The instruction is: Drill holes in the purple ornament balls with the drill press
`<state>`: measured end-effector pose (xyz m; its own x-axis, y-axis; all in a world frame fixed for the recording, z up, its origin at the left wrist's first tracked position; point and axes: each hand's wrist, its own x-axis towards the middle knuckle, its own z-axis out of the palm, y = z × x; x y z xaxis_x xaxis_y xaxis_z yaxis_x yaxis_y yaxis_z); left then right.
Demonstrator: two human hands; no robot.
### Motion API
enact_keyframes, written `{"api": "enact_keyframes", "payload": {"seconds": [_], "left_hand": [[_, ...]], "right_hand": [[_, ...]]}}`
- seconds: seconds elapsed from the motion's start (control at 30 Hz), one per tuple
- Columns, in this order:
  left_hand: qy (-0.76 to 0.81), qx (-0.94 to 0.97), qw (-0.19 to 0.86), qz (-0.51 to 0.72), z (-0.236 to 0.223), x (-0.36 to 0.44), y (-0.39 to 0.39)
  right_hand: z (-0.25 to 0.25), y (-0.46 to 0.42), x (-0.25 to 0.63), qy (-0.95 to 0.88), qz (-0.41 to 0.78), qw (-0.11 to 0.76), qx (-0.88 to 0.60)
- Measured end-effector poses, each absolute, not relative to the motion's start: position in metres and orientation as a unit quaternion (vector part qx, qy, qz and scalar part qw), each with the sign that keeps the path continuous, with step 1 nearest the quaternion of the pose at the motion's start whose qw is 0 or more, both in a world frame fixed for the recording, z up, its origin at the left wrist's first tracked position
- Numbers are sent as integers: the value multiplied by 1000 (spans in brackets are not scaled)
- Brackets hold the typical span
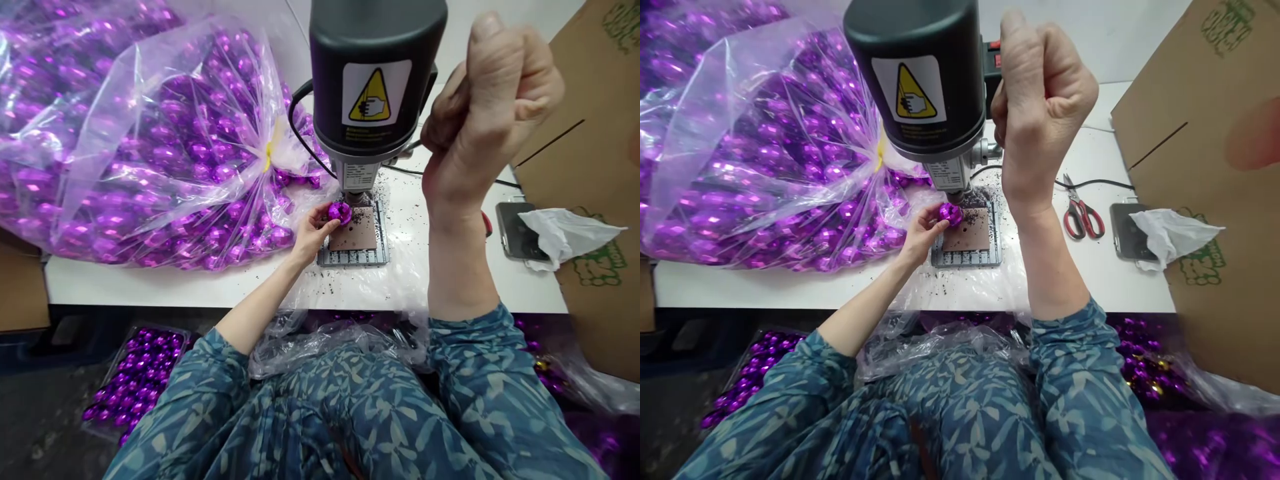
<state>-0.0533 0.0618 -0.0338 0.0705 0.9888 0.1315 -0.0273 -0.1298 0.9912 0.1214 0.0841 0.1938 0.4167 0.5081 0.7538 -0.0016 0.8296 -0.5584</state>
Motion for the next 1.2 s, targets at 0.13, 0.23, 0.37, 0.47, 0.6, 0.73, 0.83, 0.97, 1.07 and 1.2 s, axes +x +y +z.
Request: {"api": "enact_keyframes", "payload": {"seconds": [0.13, 0.23, 0.37, 0.47, 0.6, 0.73, 0.83, 0.97, 1.07, 1.2], "left_hand": [[445, 576, 464, 504, -29, -45, 63], [454, 599, 439, 492, -27, -44, 61], [476, 638, 375, 476, -27, -43, 56], [455, 670, 355, 468, -26, -39, 52], [428, 677, 383, 461, -27, -32, 46], [425, 682, 380, 458, -26, -29, 44], [422, 679, 380, 466, -24, -29, 43], [429, 673, 383, 465, -23, -28, 43], [428, 674, 380, 466, -25, -28, 44], [416, 681, 366, 479, -29, -29, 45]], "right_hand": [[195, 84, 121, -513, 162, 807, -242], [195, 83, 120, -506, 164, 812, -241], [195, 82, 120, -511, 156, 807, -252], [193, 81, 120, -523, 143, 801, -254], [192, 79, 121, -527, 140, 801, -249], [190, 75, 122, -522, 149, 806, -234], [189, 71, 121, -518, 159, 810, -224], [184, 58, 119, -503, 162, 819, -225], [176, 48, 118, -493, 166, 821, -236], [161, 47, 118, -481, 140, 839, -213]]}}
